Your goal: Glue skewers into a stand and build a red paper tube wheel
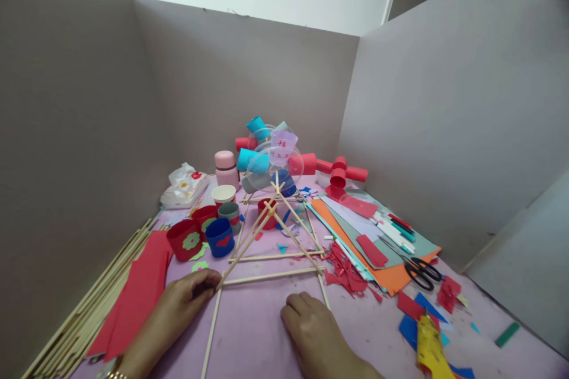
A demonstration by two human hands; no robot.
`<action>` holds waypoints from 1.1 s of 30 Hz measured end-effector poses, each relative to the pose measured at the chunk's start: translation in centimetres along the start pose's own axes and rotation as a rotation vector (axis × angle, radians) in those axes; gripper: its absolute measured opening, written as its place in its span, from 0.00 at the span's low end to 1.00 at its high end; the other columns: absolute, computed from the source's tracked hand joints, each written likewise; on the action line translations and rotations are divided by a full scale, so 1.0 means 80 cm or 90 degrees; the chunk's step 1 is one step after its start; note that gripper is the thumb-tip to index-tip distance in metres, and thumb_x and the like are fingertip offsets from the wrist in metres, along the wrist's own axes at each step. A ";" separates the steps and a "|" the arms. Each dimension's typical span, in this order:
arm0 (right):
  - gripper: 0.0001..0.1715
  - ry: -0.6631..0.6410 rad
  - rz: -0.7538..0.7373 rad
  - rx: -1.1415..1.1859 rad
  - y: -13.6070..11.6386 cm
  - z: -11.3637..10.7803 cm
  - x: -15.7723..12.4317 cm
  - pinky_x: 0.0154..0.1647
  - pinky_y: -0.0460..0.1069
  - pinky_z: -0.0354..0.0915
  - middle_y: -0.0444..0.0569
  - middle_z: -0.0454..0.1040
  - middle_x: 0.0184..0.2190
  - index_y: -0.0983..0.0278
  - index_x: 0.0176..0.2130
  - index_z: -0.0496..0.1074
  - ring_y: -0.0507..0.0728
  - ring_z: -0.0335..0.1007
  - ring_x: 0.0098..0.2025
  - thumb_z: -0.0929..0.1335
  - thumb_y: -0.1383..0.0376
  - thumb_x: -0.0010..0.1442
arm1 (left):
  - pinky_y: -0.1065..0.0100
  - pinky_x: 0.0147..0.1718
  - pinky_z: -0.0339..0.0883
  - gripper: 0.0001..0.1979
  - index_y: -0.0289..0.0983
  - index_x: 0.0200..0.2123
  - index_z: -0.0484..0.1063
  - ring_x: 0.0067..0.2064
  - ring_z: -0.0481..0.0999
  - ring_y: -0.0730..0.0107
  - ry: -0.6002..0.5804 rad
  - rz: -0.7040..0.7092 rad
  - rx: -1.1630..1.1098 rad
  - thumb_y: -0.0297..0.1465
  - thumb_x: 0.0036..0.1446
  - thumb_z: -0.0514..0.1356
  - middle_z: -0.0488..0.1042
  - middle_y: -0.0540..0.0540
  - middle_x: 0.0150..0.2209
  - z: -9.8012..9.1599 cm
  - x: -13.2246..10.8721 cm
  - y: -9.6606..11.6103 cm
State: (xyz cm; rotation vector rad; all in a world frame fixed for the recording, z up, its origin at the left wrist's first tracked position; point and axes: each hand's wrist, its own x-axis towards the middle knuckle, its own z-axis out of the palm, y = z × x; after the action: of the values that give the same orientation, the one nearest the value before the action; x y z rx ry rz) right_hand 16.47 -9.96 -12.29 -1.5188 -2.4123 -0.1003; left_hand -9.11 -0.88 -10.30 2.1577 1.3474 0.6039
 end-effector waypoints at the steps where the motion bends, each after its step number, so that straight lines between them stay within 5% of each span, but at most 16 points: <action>1: 0.14 -0.002 0.002 0.001 0.000 0.000 0.000 0.30 0.49 0.58 0.48 0.73 0.33 0.65 0.31 0.70 0.57 0.67 0.33 0.65 0.81 0.49 | 0.71 0.37 0.66 0.08 0.40 0.34 0.70 0.37 0.75 0.67 0.001 0.000 -0.001 0.35 0.55 0.53 0.77 0.51 0.34 0.000 0.000 0.001; 33: 0.17 0.015 0.007 0.009 -0.001 0.004 -0.004 0.32 0.48 0.58 0.46 0.73 0.33 0.64 0.31 0.70 0.56 0.66 0.34 0.64 0.83 0.48 | 0.68 0.37 0.67 0.08 0.39 0.32 0.70 0.36 0.75 0.65 0.012 -0.015 -0.056 0.33 0.53 0.53 0.77 0.49 0.33 -0.002 -0.008 0.028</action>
State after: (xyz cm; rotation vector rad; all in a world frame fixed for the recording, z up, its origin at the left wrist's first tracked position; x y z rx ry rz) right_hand 16.47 -10.21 -12.68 -1.5152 -2.3813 -0.0976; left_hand -7.97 -2.29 -8.79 2.0690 1.3294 0.6633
